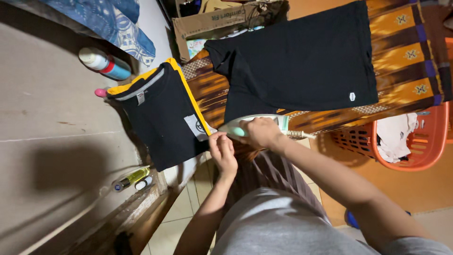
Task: The person irons a black t-shirt on a wooden ironing board, smoothing the fabric with their hands and using a steam iron to press the garment. They flip the shirt over to iron the other side and then fold it neatly on the board.
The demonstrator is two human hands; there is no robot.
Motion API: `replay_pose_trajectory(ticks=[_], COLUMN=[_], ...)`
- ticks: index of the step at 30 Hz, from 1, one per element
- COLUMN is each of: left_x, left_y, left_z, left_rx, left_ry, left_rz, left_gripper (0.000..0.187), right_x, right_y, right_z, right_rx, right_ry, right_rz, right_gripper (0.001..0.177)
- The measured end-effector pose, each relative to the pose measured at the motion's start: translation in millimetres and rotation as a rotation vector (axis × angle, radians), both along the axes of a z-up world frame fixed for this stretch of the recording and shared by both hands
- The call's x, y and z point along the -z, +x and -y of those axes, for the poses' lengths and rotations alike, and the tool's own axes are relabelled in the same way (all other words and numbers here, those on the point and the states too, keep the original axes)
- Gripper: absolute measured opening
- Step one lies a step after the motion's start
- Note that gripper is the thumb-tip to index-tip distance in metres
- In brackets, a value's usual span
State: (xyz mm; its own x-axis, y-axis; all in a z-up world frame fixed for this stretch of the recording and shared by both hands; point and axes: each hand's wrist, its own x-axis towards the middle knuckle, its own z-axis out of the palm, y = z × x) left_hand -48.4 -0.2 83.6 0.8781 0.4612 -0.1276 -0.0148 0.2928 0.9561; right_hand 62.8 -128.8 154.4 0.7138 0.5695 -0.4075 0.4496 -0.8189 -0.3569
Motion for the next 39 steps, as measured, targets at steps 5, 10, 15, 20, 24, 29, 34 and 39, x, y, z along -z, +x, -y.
replay_pose_trajectory(ticks=[5, 10, 15, 20, 24, 29, 34, 39], left_x=[-39, -48, -34, 35, 109, 115, 78, 82], left_y=[28, 54, 71, 108, 151, 177, 201, 198], left_z=[-20, -45, -72, -70, -48, -19, -8, -17], left_rx=[-0.084, -0.165, -0.163, 0.076, 0.119, 0.157, 0.273, 0.282], left_ry=[0.002, -0.023, 0.002, 0.103, 0.398, 0.628, 0.786, 0.724], left_rz=[0.096, 0.199, 0.102, -0.090, -0.100, -0.292, -0.542, -0.539], left_gripper=[0.015, 0.018, 0.025, 0.028, 0.032, 0.040, 0.044, 0.043], right_x=[10, 21, 6, -3, -12, -20, -6, 7], right_y=[12, 38, 17, -16, 2, 54, 127, 150], right_z=[-27, -41, -9, 79, 172, 267, 278, 189], right_rx=[0.250, 0.296, 0.335, 0.270, 0.384, 0.756, 0.511, 0.420], right_ry=[0.124, 0.125, 0.037, -0.045, -0.074, 0.155, -0.038, 0.005], right_rz=[0.149, 0.189, 0.051, 0.042, -0.034, -0.145, 0.041, 0.094], right_gripper=[0.043, 0.041, 0.043, 0.046, 0.047, 0.046, 0.052, 0.051])
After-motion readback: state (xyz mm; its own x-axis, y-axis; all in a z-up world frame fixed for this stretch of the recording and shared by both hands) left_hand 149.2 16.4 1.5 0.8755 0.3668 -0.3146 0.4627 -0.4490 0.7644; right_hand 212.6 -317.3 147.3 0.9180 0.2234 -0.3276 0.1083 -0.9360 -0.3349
